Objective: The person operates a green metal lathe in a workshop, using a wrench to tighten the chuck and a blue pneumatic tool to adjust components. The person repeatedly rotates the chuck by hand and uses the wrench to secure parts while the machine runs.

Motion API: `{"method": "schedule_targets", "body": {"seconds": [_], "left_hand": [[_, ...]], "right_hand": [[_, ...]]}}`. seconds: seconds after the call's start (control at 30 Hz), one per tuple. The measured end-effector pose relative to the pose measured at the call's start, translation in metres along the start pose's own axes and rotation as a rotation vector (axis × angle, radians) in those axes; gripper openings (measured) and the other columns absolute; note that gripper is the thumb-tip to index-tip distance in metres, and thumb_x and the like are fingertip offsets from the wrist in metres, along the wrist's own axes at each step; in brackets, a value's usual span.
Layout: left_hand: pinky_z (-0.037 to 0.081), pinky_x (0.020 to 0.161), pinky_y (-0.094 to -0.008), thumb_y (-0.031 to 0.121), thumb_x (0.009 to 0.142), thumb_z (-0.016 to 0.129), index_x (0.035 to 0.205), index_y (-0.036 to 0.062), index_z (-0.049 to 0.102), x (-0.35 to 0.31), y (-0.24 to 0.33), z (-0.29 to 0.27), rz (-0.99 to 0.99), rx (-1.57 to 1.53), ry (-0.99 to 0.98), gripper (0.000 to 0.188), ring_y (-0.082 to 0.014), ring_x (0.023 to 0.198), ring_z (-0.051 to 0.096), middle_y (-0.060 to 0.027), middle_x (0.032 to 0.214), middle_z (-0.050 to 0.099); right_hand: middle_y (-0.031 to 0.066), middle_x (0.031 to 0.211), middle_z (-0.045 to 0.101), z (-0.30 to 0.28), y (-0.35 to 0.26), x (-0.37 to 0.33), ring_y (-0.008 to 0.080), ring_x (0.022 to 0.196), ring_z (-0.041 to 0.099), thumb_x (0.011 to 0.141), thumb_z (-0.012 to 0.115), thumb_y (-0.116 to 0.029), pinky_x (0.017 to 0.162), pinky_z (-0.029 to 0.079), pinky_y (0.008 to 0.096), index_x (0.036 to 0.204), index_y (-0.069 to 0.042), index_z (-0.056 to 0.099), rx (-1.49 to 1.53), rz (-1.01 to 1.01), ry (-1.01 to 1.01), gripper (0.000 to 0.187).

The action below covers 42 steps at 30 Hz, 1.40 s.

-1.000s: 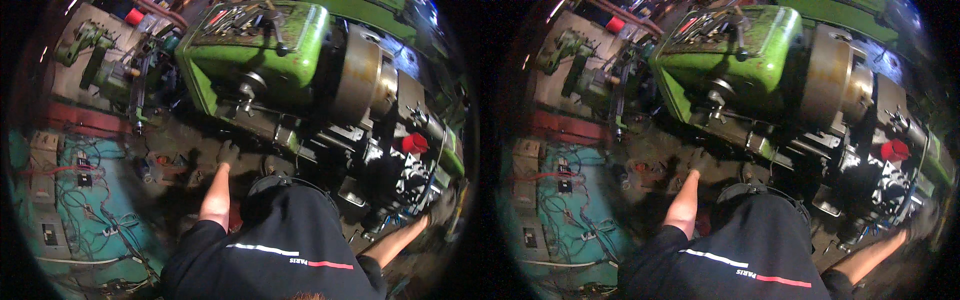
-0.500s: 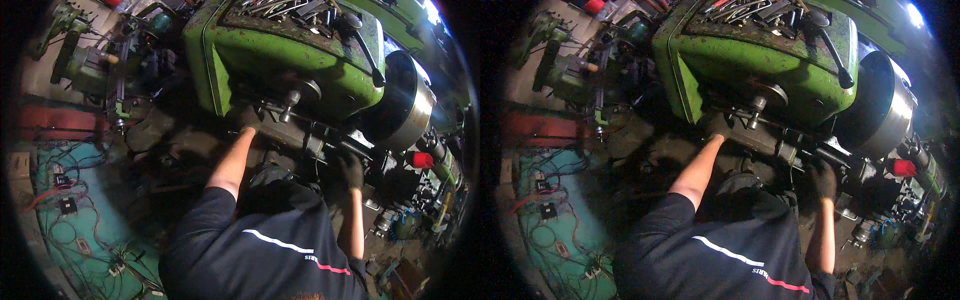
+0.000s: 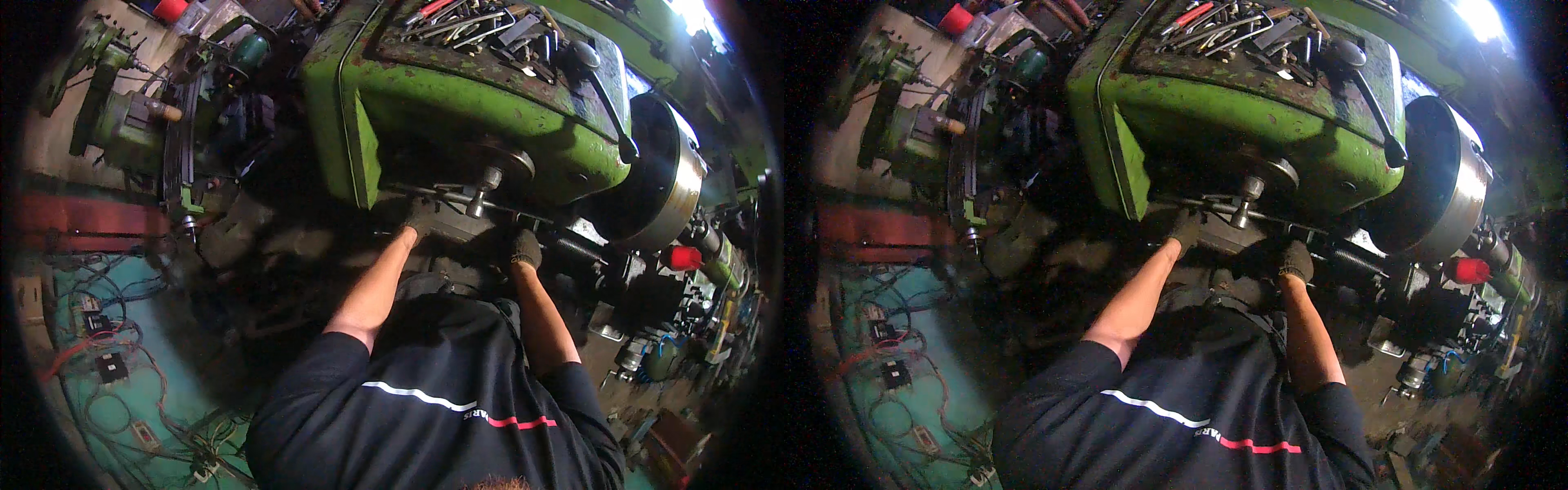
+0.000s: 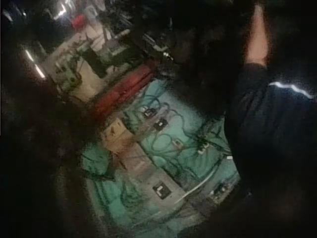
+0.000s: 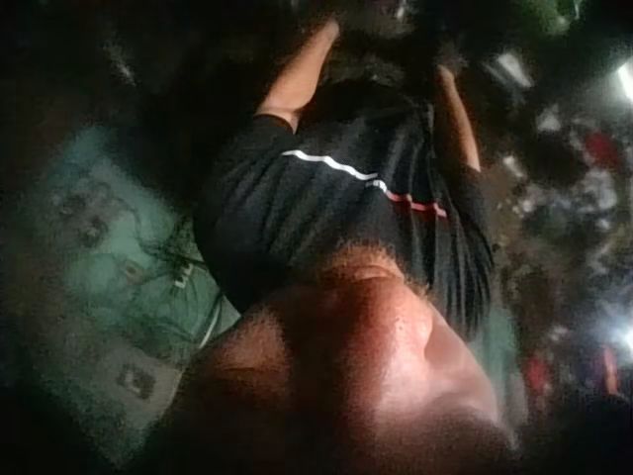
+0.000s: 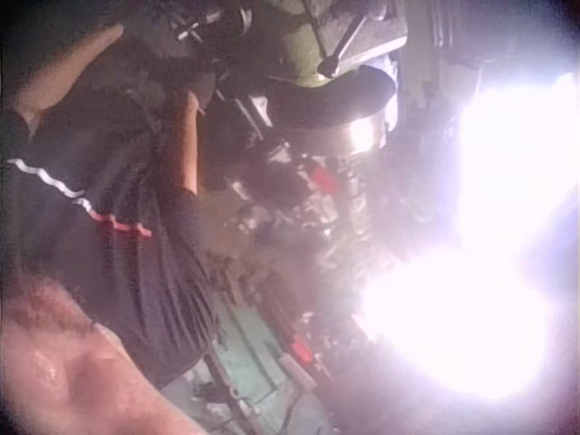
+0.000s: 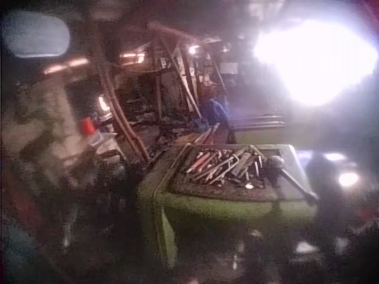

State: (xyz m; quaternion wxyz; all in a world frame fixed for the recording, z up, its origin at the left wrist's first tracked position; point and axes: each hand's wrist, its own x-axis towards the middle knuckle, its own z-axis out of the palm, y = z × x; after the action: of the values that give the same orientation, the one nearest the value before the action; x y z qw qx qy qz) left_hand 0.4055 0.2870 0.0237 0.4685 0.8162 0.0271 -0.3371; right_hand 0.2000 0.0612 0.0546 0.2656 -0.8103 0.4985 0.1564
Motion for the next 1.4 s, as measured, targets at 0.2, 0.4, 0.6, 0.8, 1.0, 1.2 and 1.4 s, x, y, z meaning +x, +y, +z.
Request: {"method": "schedule_targets", "body": {"seconds": [0.2, 0.4, 0.6, 0.8, 1.0, 1.2, 1.4], "left_hand": [[0.054, 0.076, -0.0376, 0.060, 0.105, 0.059, 0.160, 0.0127, 0.048, 0.017, -0.065, -0.015, 0.122, 0.003, 0.046, 0.073, -0.0204, 0.098, 0.064, -0.0117, 0.134, 0.065], [0.037, 0.040, -0.0308, 0.043, 0.105, 0.062, 0.106, 0.0191, 0.056, -0.072, 0.045, -0.057, -0.179, -0.354, 0.009, 0.024, -0.0099, 0.049, 0.043, 0.0038, 0.072, 0.048], [0.032, 0.042, -0.0330, 0.045, 0.106, 0.065, 0.093, 0.0228, 0.057, -0.095, 0.023, -0.087, -0.175, -0.525, 0.068, 0.027, -0.0124, 0.047, 0.042, 0.0049, 0.067, 0.044], [0.043, 0.049, -0.0296, 0.040, 0.105, 0.068, 0.103, 0.0151, 0.062, -0.124, 0.007, -0.110, -0.018, -0.493, 0.044, 0.026, -0.0086, 0.055, 0.049, 0.0052, 0.075, 0.051], [0.055, 0.075, -0.0442, 0.038, 0.106, 0.067, 0.115, 0.0016, 0.064, -0.157, -0.005, -0.120, 0.392, 0.039, 0.189, 0.038, -0.0253, 0.080, 0.064, -0.0095, 0.090, 0.067], [0.055, 0.084, -0.0494, 0.035, 0.103, 0.069, 0.129, -0.0020, 0.063, -0.205, 0.042, -0.110, 0.840, 0.455, 0.249, 0.045, -0.0395, 0.095, 0.068, -0.0211, 0.107, 0.070], [0.054, 0.078, -0.0523, 0.029, 0.099, 0.071, 0.128, -0.0028, 0.065, -0.199, 0.089, -0.061, 0.895, 0.556, -0.154, 0.043, -0.0434, 0.093, 0.069, -0.0262, 0.108, 0.070]], "right_hand": [[0.0230, 0.125, 0.076, -0.013, -0.015, -0.013, 0.0425, 0.117, 0.074, 0.103, 0.057, -0.029, 0.097, 0.059, 0.0538, 0.118, -0.007, 0.079, -0.056, -0.018, -0.006, 0.035], [0.0229, 0.123, 0.077, -0.013, 0.002, -0.004, 0.0435, 0.116, 0.074, 0.102, 0.057, -0.029, 0.095, 0.060, 0.0534, 0.114, -0.008, 0.082, -0.065, 0.004, 0.038, 0.034], [0.0230, 0.123, 0.077, -0.024, -0.005, -0.009, 0.0433, 0.116, 0.074, 0.102, 0.058, -0.033, 0.097, 0.060, 0.0536, 0.116, -0.009, 0.081, -0.052, -0.010, 0.045, 0.036], [0.0235, 0.124, 0.077, -0.012, -0.008, 0.008, 0.0422, 0.118, 0.074, 0.101, 0.062, -0.034, 0.099, 0.059, 0.0540, 0.117, -0.007, 0.080, -0.063, -0.021, 0.018, 0.036], [0.0222, 0.126, 0.076, -0.033, -0.012, -0.004, 0.0407, 0.118, 0.074, 0.098, 0.069, -0.045, 0.097, 0.059, 0.0500, 0.127, -0.004, 0.074, 0.193, 0.037, 0.049, 0.051], [0.0124, 0.114, 0.076, -0.076, 0.003, -0.079, 0.0230, 0.103, 0.074, 0.103, 0.072, -0.030, 0.090, 0.060, 0.0366, 0.141, -0.002, 0.064, 0.978, -0.286, -0.141, 0.048], [0.0194, 0.124, 0.075, -0.152, -0.022, -0.157, 0.0325, 0.113, 0.073, 0.099, 0.074, -0.037, 0.097, 0.057, 0.0434, 0.134, -0.002, 0.070, 0.699, -0.734, -0.201, 0.050]]}}
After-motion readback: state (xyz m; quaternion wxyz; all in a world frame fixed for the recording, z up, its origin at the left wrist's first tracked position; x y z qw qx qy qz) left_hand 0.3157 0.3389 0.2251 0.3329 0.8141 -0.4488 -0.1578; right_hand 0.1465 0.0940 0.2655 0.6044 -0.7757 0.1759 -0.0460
